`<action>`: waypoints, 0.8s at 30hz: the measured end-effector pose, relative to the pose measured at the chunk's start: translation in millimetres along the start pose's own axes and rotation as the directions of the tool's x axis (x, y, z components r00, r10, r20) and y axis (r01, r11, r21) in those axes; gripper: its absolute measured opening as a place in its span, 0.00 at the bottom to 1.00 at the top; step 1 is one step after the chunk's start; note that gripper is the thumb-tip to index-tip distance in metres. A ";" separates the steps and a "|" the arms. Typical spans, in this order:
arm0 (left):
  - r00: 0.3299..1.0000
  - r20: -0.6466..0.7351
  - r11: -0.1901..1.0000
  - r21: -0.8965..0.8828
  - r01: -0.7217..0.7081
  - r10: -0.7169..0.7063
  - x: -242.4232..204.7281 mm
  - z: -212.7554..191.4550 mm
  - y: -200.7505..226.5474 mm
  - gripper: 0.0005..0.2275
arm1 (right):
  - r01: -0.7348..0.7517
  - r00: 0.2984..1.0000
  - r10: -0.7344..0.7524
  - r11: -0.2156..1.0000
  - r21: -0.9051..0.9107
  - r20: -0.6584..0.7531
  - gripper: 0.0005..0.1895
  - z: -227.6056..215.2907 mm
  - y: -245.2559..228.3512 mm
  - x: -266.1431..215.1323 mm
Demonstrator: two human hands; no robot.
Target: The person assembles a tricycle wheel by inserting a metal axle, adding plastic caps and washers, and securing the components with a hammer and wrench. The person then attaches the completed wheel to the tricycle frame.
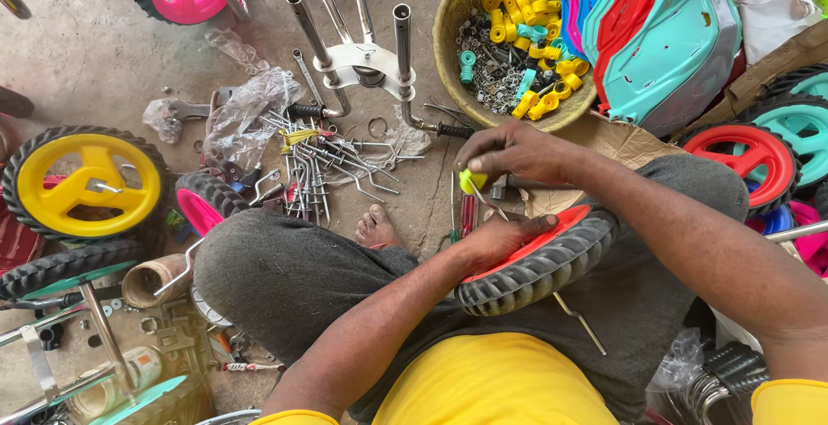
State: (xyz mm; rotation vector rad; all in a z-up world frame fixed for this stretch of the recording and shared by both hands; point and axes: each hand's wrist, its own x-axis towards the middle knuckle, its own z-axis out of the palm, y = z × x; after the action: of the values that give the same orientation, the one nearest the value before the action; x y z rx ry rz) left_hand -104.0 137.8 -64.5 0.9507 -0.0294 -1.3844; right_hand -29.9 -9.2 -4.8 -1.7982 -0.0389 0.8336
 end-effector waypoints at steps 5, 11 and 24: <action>0.977 0.080 0.941 -0.267 0.210 -0.195 -4.2 -3.2 -13.5 0.19 | 0.081 0.978 -0.015 0.945 -0.316 0.206 0.13 1.9 10.7 -22.5; 0.988 0.128 0.961 -0.249 0.118 -0.088 -28.3 -3.8 -19.7 0.16 | -0.117 0.979 0.136 0.985 -0.127 0.149 0.21 10.6 10.8 -48.9; 0.998 0.015 0.990 -0.127 -0.064 0.066 -67.2 0.5 -22.6 0.22 | 0.074 0.912 0.041 0.962 -0.262 0.409 0.25 31.4 -9.3 -39.3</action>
State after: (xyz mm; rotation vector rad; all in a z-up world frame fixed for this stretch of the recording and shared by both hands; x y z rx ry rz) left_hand -139.1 195.8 -43.7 0.8243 0.0130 -1.3194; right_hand -73.5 4.2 18.5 -1.8398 -0.4642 1.2327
